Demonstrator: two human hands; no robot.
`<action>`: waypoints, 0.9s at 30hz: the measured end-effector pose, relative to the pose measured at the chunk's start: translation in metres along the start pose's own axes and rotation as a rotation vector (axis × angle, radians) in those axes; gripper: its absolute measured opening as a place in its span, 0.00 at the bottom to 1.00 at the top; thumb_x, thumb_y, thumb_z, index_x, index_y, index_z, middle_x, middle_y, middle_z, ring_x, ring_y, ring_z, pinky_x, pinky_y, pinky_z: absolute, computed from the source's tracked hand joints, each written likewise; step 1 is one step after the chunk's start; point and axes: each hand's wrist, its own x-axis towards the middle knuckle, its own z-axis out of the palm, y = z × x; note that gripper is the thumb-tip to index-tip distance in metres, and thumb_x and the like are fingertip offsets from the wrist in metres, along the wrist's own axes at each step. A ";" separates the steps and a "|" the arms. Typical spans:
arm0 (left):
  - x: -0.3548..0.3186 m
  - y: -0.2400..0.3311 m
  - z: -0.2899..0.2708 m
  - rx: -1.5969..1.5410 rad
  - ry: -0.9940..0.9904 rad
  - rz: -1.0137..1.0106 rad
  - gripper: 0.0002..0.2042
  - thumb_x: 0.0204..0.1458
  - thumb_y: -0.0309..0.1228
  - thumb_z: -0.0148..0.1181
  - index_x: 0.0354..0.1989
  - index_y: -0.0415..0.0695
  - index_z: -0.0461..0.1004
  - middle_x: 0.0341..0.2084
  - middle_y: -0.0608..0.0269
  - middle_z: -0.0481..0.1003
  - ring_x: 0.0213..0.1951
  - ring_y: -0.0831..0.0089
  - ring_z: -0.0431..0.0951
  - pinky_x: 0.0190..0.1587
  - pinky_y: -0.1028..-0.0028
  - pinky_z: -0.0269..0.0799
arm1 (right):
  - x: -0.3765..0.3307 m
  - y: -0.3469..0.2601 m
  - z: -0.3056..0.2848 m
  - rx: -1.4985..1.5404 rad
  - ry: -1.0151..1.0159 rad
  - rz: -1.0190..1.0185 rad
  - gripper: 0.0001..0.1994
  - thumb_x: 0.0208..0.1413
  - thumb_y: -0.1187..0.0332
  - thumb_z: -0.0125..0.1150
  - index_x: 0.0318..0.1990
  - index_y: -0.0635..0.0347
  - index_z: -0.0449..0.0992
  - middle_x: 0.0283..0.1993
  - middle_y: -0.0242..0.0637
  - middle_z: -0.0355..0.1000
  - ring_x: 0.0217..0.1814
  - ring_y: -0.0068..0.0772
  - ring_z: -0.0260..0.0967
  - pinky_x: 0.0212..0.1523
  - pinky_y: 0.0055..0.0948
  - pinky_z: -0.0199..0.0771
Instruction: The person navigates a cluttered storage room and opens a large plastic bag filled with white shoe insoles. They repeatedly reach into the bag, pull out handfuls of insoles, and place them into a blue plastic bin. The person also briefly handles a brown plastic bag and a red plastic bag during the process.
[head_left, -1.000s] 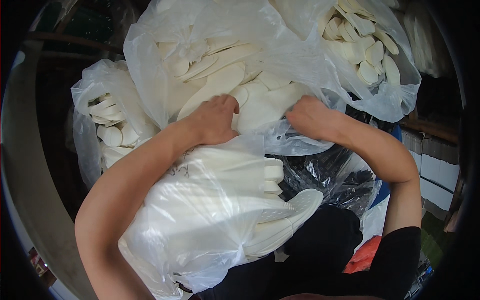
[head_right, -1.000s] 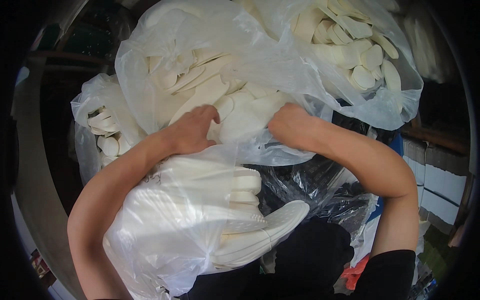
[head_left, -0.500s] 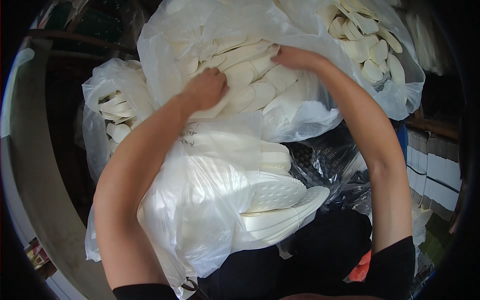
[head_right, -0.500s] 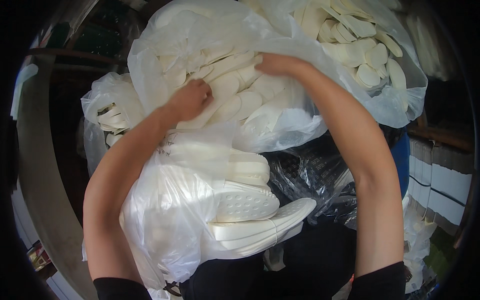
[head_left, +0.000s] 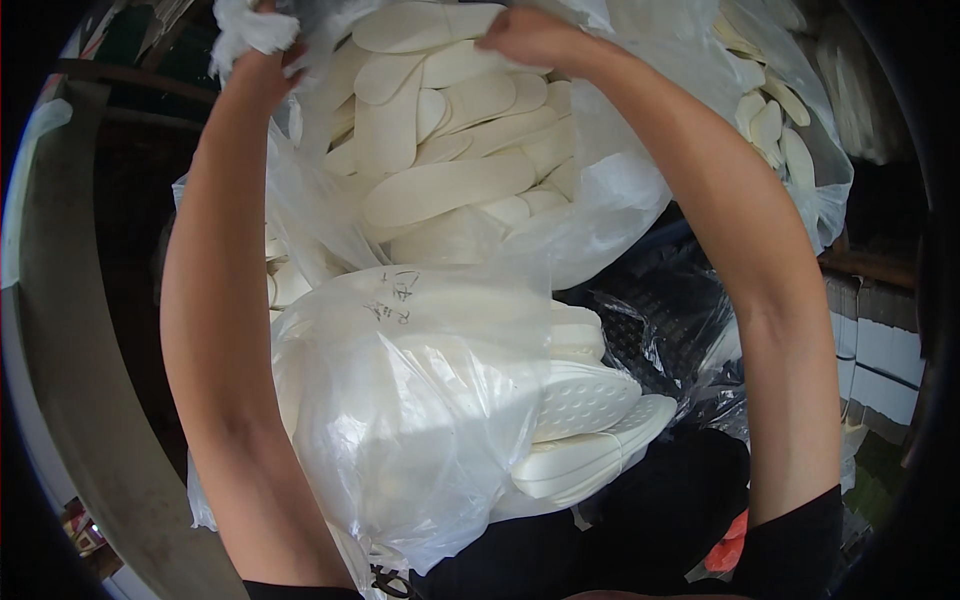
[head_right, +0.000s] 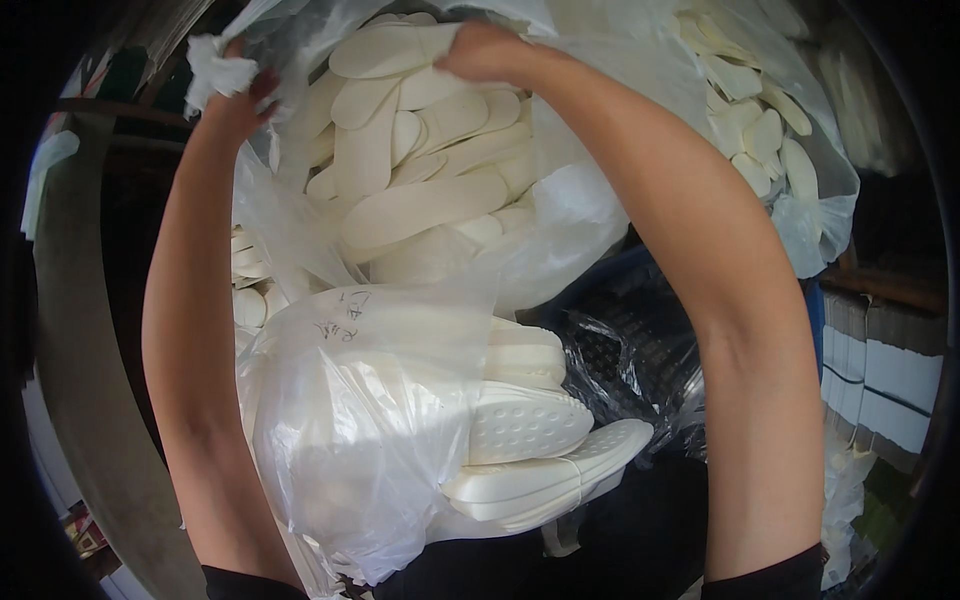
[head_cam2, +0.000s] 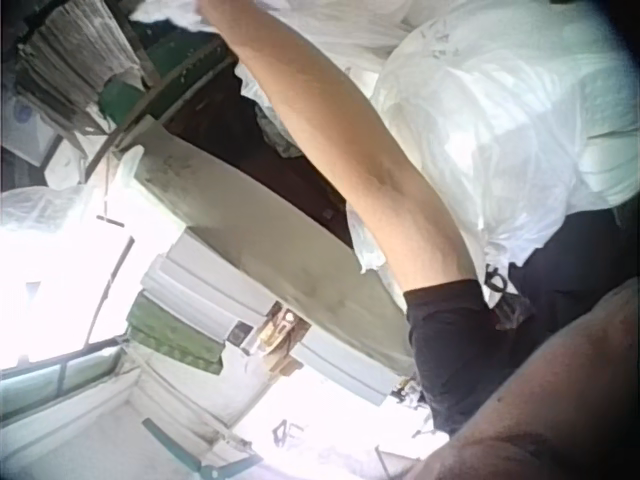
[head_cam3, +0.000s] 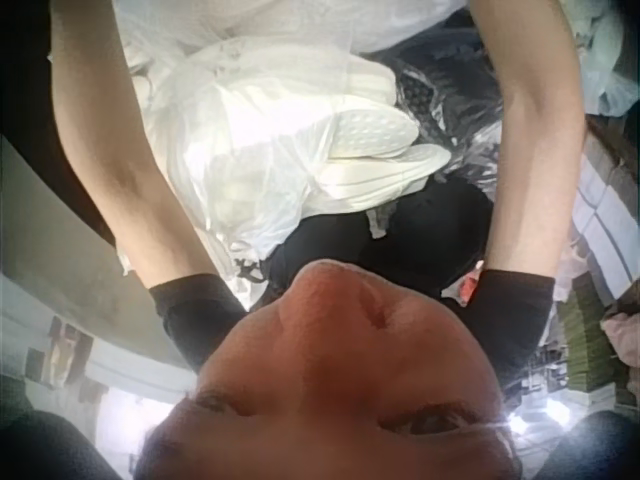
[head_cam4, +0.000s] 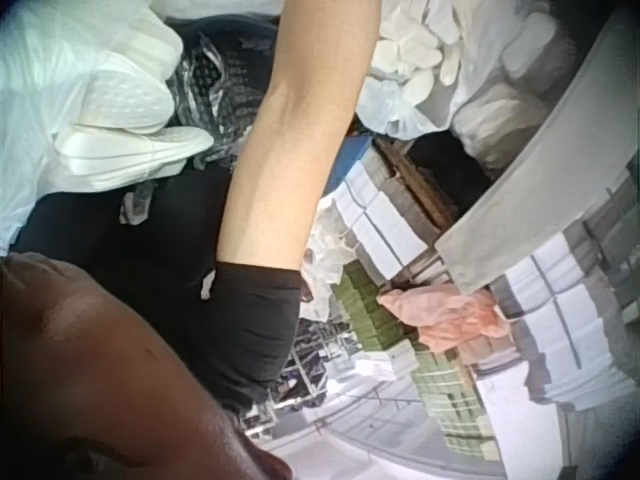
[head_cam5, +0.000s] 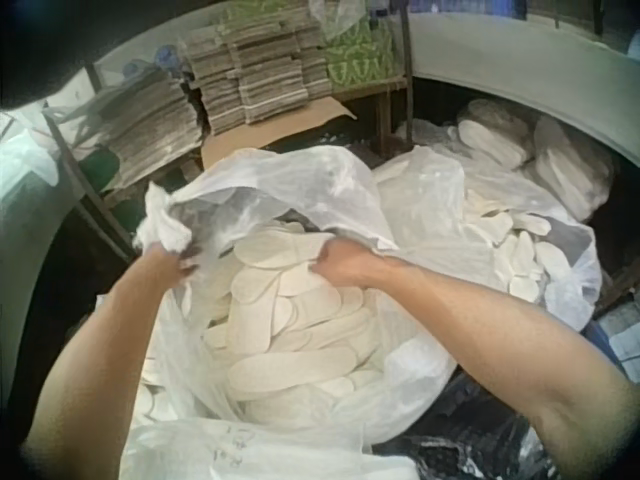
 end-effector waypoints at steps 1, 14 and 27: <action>0.014 0.007 -0.011 -0.209 -0.198 -0.187 0.42 0.55 0.66 0.54 0.73 0.55 0.56 0.52 0.59 0.75 0.56 0.61 0.74 0.60 0.41 0.62 | -0.008 -0.010 0.007 -0.047 -0.090 0.066 0.39 0.57 0.51 0.65 0.69 0.71 0.62 0.67 0.59 0.65 0.68 0.60 0.65 0.68 0.48 0.64; 0.033 0.033 -0.002 0.642 -0.603 0.421 0.13 0.61 0.33 0.49 0.49 0.39 0.72 0.45 0.52 0.75 0.44 0.59 0.73 0.52 0.57 0.69 | 0.124 0.000 0.064 -0.498 0.297 -0.055 0.45 0.52 0.62 0.66 0.75 0.58 0.48 0.78 0.47 0.48 0.80 0.52 0.45 0.76 0.50 0.54; 0.098 -0.060 0.029 0.728 -0.730 0.336 0.30 0.57 0.54 0.48 0.62 0.46 0.67 0.54 0.52 0.73 0.52 0.60 0.73 0.59 0.58 0.66 | 0.081 0.059 0.093 -0.166 0.526 -0.322 0.18 0.56 0.70 0.59 0.55 0.58 0.70 0.59 0.47 0.69 0.58 0.49 0.70 0.55 0.44 0.71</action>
